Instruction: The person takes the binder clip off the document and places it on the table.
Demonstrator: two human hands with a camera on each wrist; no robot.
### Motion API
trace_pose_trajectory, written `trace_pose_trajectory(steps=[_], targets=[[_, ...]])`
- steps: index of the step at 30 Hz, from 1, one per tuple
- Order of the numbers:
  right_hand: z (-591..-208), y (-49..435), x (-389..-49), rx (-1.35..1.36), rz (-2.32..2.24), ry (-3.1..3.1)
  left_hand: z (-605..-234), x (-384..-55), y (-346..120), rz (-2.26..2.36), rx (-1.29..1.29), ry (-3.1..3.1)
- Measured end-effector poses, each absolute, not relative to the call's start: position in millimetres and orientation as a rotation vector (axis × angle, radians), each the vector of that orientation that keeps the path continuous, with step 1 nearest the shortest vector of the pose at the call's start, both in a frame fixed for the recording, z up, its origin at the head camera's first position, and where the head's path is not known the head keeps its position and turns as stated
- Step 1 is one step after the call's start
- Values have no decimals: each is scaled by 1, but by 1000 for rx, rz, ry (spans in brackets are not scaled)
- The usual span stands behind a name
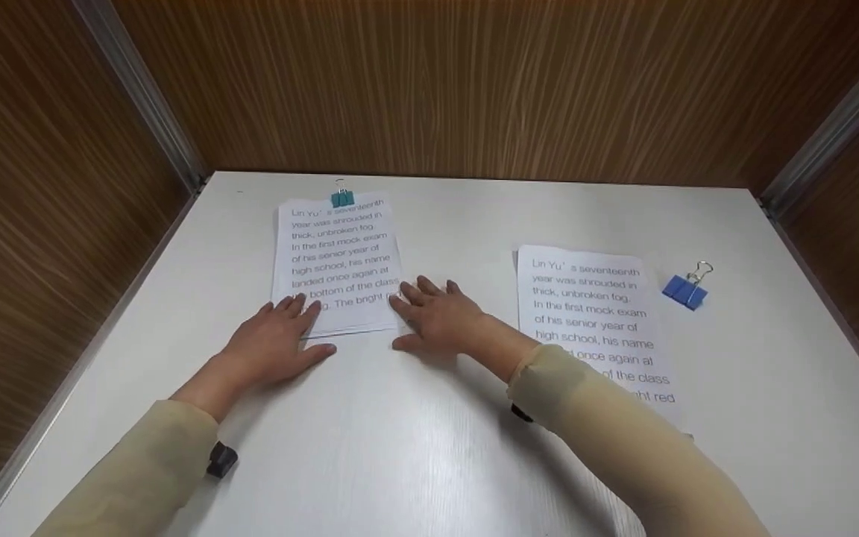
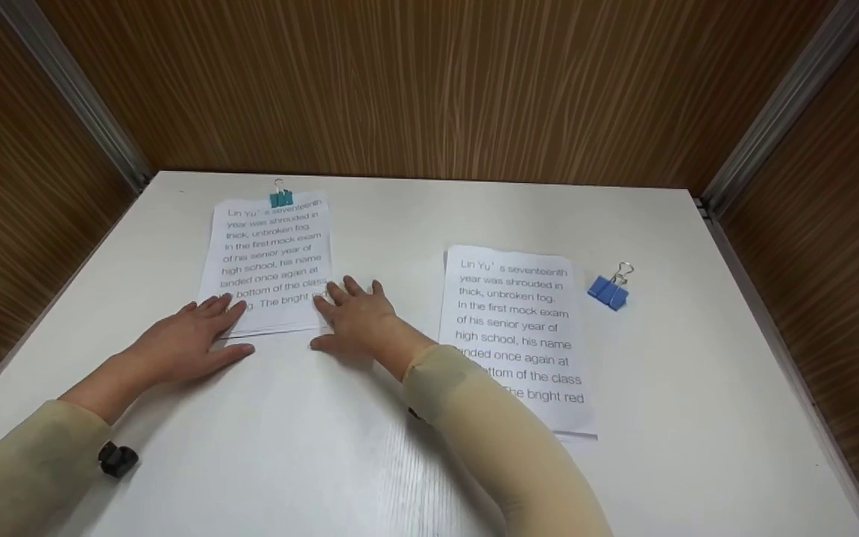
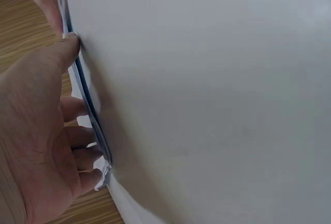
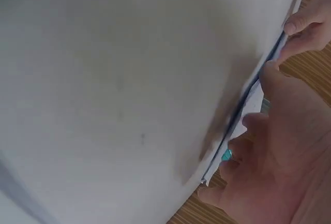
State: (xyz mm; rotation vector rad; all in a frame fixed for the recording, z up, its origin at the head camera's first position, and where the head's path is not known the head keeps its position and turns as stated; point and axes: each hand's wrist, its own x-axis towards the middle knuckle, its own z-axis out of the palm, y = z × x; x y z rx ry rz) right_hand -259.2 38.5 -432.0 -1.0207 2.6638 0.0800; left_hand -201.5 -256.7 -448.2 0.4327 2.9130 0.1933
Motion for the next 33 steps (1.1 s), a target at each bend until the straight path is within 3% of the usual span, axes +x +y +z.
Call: trace_pose_trajectory(steps=[33], targets=[[-433,60,-251,-1013,9,2630,-452,-190,-233,164,478,2889]])
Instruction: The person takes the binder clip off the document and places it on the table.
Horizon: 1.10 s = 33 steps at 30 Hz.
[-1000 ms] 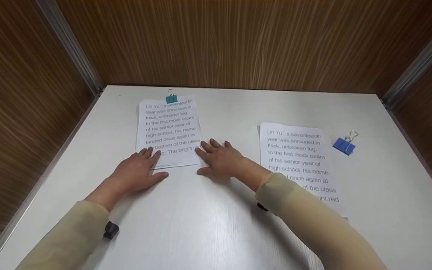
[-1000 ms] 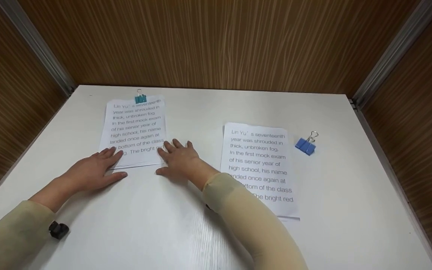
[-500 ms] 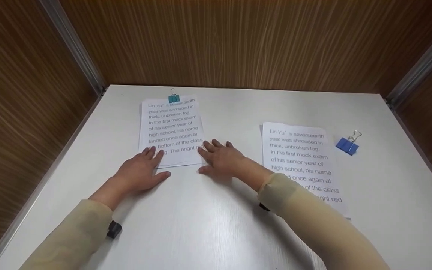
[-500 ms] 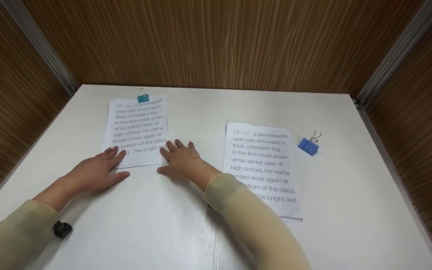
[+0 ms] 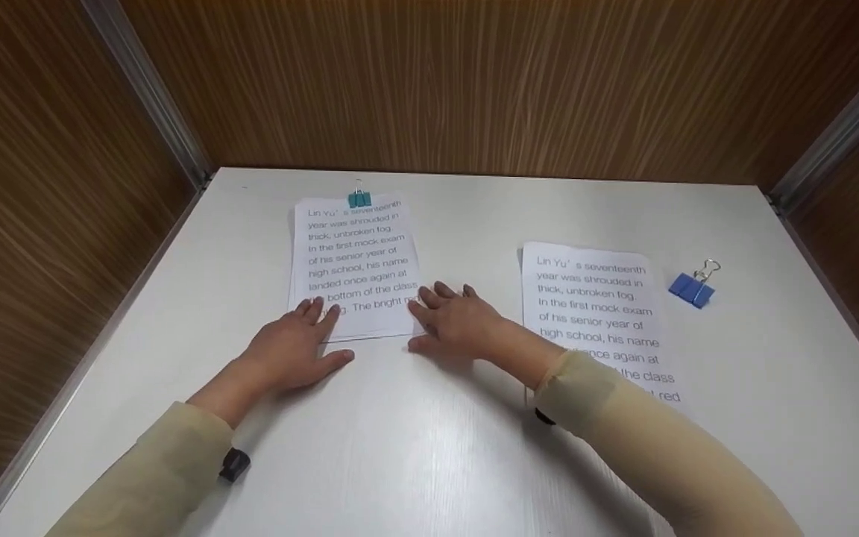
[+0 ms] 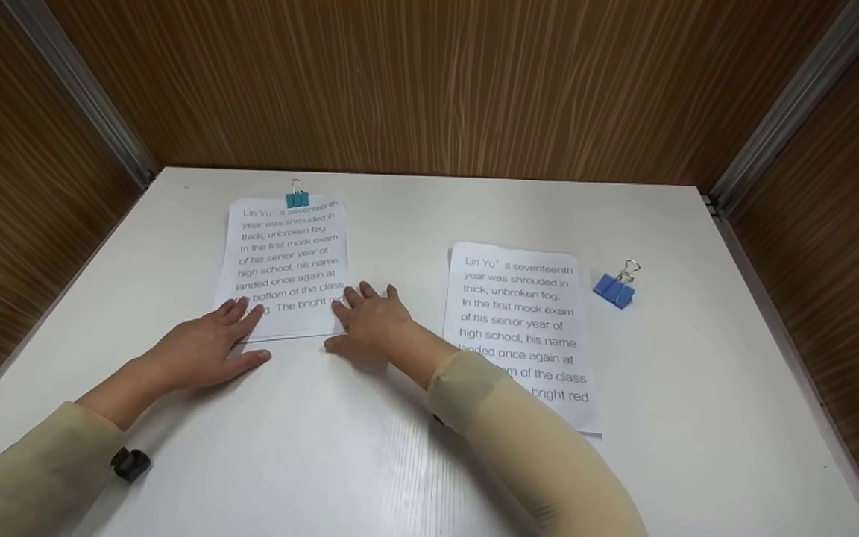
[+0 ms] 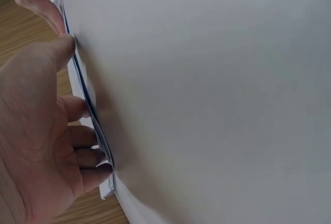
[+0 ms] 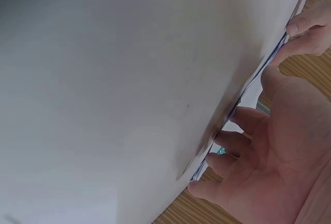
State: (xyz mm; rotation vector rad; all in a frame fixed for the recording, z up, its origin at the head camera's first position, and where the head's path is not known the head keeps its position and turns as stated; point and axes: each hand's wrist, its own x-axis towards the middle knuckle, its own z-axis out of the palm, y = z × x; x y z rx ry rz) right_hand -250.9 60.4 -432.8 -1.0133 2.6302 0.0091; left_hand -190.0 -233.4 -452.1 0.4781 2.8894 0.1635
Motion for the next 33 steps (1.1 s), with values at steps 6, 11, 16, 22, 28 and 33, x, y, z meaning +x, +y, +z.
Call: trace_pose_trajectory(steps=[6,11,16,22,28,33], targets=[[-432,75,-244,-1020,-27,2651,-450,-186,-221,164,509,2881],[-431,89,-238,-1041,-58,2651,-449,-183,-211,171,543,2876],[-429,102,-233,-1083,-85,2665,-449,-181,-202,171,576,2869],[-427,114,-225,-1122,-95,2656,-450,-178,-192,157,621,2869],[-429,125,-217,-1092,-128,2639,-450,-171,-184,168,647,2864],[-431,131,-209,-1081,-140,2651,-448,-165,-177,178,668,2864]])
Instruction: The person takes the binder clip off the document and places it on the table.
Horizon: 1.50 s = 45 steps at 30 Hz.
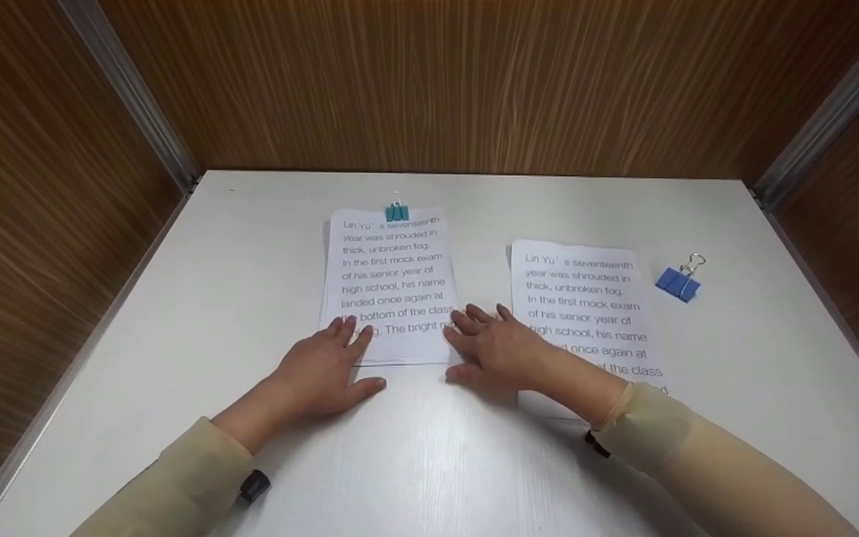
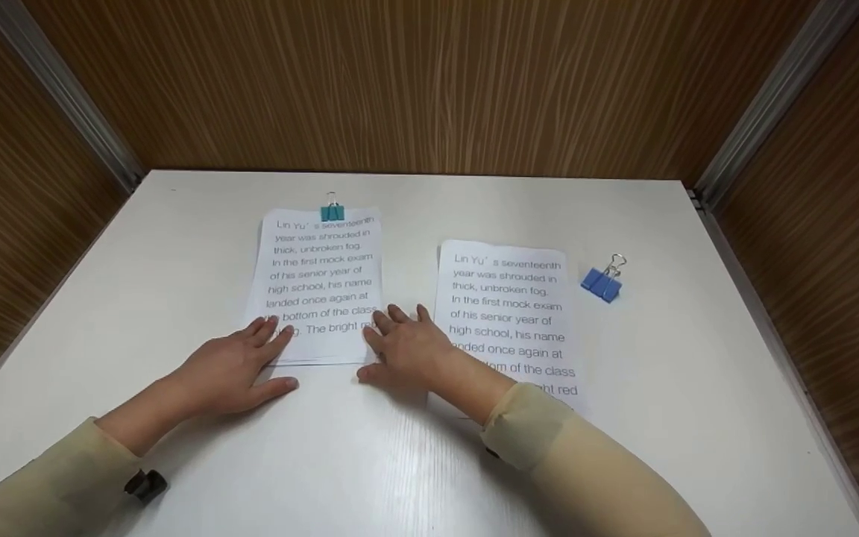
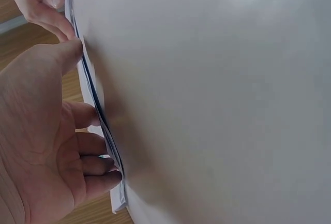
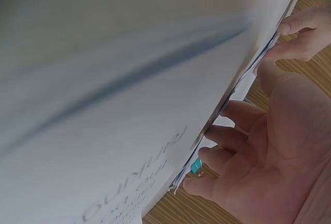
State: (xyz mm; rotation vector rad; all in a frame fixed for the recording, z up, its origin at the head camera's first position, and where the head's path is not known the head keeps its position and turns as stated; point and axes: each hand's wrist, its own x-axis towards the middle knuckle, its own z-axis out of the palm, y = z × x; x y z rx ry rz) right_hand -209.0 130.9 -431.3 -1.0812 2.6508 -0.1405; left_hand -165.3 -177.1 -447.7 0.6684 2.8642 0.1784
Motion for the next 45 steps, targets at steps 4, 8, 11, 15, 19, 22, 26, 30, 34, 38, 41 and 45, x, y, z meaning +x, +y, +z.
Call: trace_pose_trajectory(steps=[4,8,11,15,19,22,26,30,34,38,41,45], targets=[[-431,131,-209,-1074,-143,2651,-449,-167,-178,195,688,2871],[-430,131,-208,-1076,-155,2650,-450,-169,-178,193,709,2879],[-430,131,-209,-1088,-167,2648,-450,-169,-179,179,720,2887],[-431,131,-209,-1115,-185,2652,-450,-169,-180,164,718,2883],[-432,133,-209,-1151,-194,2664,-449,-169,-181,180,713,2877],[-432,134,-209,-1162,-202,2670,-449,-168,-182,194,728,2883],[-432,135,-209,-1155,-211,2666,-449,-168,-184,206,746,2892],[-432,134,-210,-1149,-213,2665,-448,-169,-184,229,742,2884],[-432,135,-205,-1146,-219,2674,-446,-166,-182,246,748,2874],[-433,137,-201,-1149,-241,2681,-446,-163,-181,249,757,2877],[-432,138,-198,-1150,-246,2683,-446,-160,-180,250,759,2874],[-432,141,-196,-1190,-234,2685,-445,-157,-178,244,758,2868]])
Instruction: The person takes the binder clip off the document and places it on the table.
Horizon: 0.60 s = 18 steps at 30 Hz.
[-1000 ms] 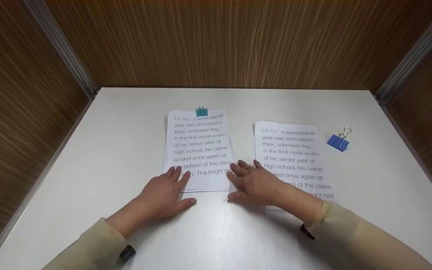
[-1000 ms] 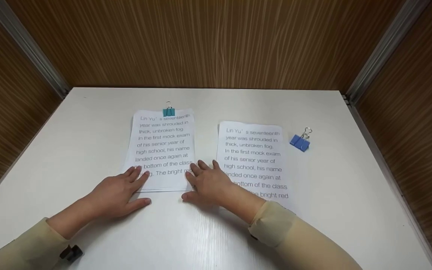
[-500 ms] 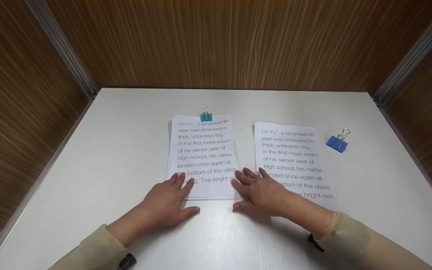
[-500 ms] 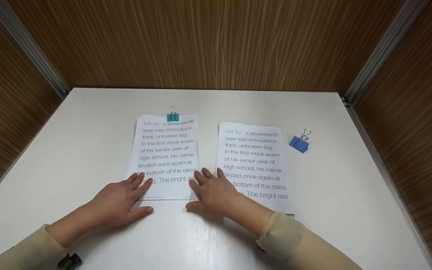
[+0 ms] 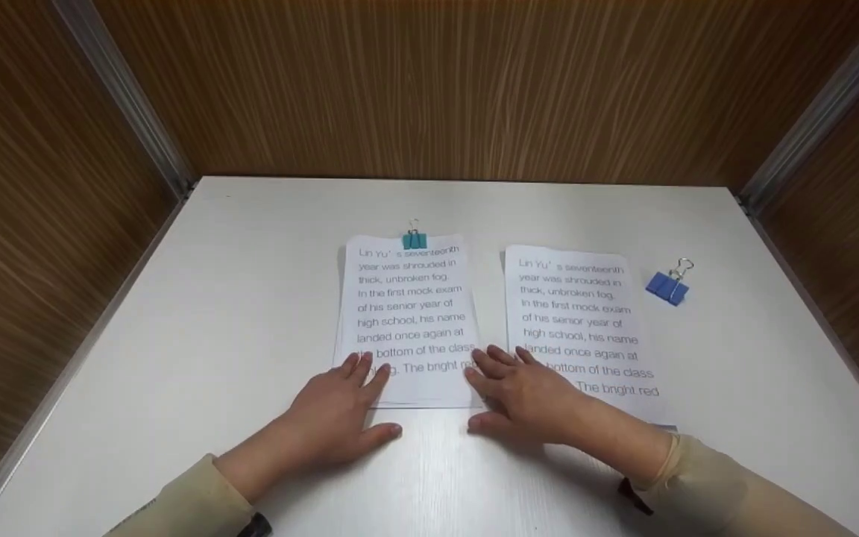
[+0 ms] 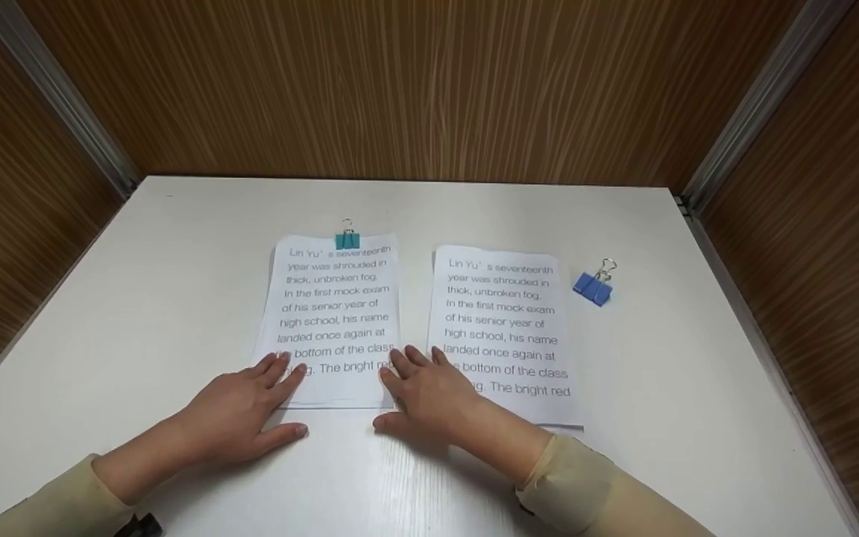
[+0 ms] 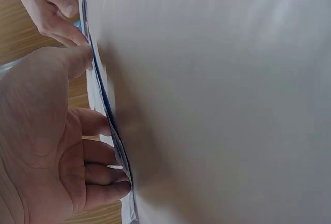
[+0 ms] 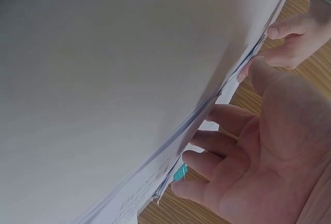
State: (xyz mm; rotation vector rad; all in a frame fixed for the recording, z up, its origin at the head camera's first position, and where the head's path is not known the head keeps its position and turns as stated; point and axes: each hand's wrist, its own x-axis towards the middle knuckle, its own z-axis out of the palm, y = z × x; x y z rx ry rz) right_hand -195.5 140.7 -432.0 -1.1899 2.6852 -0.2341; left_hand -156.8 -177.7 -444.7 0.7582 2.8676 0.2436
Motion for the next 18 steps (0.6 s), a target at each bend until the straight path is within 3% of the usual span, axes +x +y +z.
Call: trace_pose_trajectory(steps=[18], targets=[[-429,138,-195,-1186,-261,2686,-432,-165,-177,212,768,2864]])
